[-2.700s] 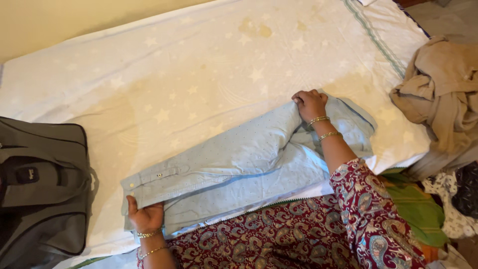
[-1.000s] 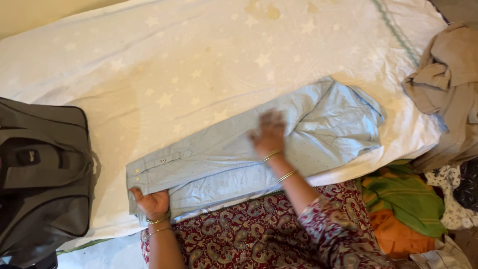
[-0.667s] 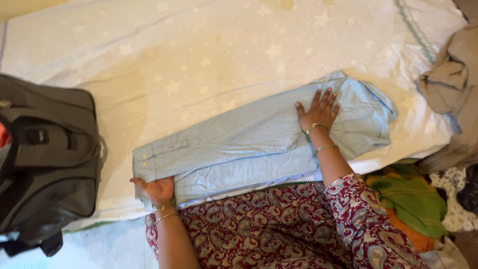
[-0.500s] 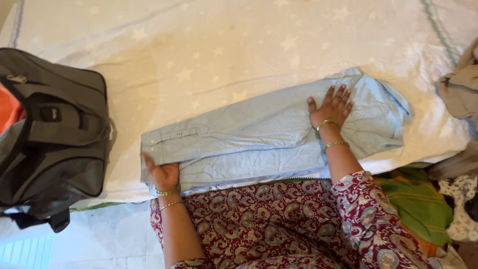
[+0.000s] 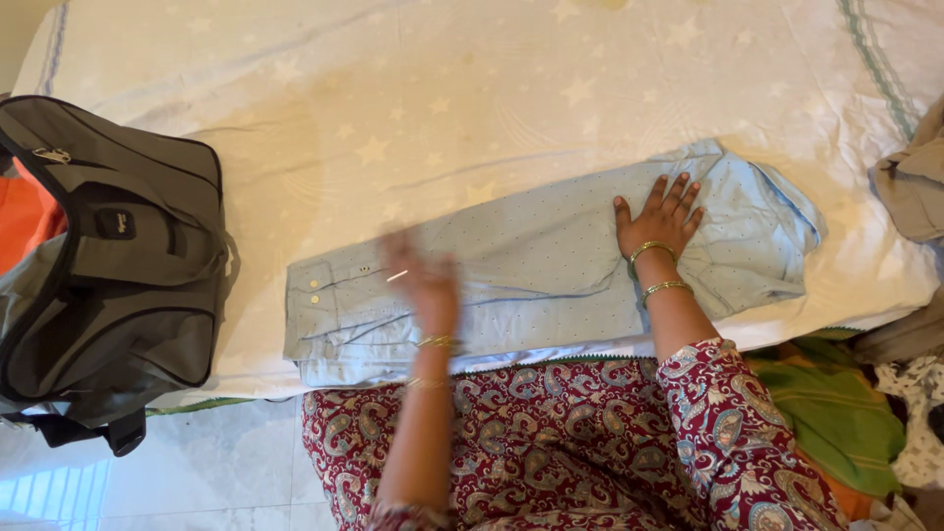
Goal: The person folds a shirt on a bed by straightening the fabric, folding the sleeves across the back, and سپس folding the garment into a rectangular shape.
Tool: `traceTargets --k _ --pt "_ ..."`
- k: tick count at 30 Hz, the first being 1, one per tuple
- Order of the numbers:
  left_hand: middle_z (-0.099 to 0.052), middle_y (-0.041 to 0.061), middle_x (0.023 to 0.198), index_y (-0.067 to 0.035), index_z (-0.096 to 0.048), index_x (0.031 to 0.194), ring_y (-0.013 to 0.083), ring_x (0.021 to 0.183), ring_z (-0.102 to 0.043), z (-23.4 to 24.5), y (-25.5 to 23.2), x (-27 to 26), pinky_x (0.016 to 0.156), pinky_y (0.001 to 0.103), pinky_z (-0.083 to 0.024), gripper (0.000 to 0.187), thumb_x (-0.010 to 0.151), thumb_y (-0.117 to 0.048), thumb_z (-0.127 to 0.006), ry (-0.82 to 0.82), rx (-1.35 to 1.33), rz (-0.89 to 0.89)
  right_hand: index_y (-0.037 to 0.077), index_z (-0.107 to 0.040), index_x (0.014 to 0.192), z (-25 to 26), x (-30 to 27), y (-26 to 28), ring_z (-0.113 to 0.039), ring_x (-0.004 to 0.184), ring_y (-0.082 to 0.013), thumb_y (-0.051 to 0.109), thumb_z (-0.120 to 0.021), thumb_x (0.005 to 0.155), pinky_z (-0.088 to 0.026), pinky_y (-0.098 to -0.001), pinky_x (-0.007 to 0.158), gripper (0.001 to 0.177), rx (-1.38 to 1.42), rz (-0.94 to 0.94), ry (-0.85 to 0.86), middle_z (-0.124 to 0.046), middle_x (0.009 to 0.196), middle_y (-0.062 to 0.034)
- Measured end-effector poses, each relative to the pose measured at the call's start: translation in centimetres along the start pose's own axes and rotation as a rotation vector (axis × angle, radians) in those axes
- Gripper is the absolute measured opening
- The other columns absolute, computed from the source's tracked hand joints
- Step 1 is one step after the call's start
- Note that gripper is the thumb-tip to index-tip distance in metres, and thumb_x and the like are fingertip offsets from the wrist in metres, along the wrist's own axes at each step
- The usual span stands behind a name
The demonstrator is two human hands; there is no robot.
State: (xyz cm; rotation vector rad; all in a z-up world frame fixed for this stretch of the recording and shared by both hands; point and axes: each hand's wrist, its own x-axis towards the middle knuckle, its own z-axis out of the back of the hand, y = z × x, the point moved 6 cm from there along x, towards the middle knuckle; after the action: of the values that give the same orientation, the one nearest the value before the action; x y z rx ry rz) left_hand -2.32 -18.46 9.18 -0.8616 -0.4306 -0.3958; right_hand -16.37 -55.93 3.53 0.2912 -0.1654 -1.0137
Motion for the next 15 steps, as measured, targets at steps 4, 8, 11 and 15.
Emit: traceTargets --k 4,8,11,15 --pt "-0.004 0.016 0.173 -0.015 -0.018 0.165 0.0367 0.159 0.001 -12.6 -12.1 -2.9 0.125 0.058 -0.003 0.084 0.098 -0.053 -0.054 0.447 0.104 -0.236 0.004 -0.019 0.163 0.1 -0.2 0.0 0.008 0.157 -0.0361 0.067 -0.037 0.097 0.004 -0.0565 0.123 0.093 0.027 0.022 -0.024 -0.001 0.171 -0.0190" --pt "0.000 0.009 0.174 -0.023 -0.013 0.164 0.0338 0.159 0.006 -19.0 -14.3 -4.6 0.123 0.061 0.003 0.078 0.101 -0.068 -0.024 0.771 0.326 -0.179 0.004 -0.022 0.162 0.1 -0.4 -0.2 0.007 0.157 -0.0353 0.064 -0.039 0.097 0.003 -0.0558 0.123 0.090 0.050 0.055 -0.047 -0.002 0.172 -0.0179" --pt "0.001 0.003 0.172 -0.022 -0.011 0.163 0.0300 0.158 0.006 -19.7 -13.2 -4.5 0.121 0.061 0.005 0.079 0.099 -0.067 -0.018 0.833 0.384 -0.146 0.005 -0.026 0.162 0.2 -0.3 -0.1 0.005 0.158 -0.0348 0.062 -0.042 0.097 0.001 -0.0560 0.123 0.088 0.022 0.045 -0.043 -0.004 0.172 -0.0167" --pt "-0.001 0.003 0.171 -0.020 -0.012 0.163 0.0292 0.157 0.003 -17.9 -7.7 -1.8 0.121 0.059 0.001 0.079 0.099 -0.067 -0.017 0.819 0.455 -0.092 0.006 -0.027 0.161 0.2 -0.5 0.0 0.004 0.158 -0.0345 0.062 -0.042 0.097 0.000 -0.0562 0.123 0.087 0.007 0.040 -0.048 -0.006 0.172 -0.0166"
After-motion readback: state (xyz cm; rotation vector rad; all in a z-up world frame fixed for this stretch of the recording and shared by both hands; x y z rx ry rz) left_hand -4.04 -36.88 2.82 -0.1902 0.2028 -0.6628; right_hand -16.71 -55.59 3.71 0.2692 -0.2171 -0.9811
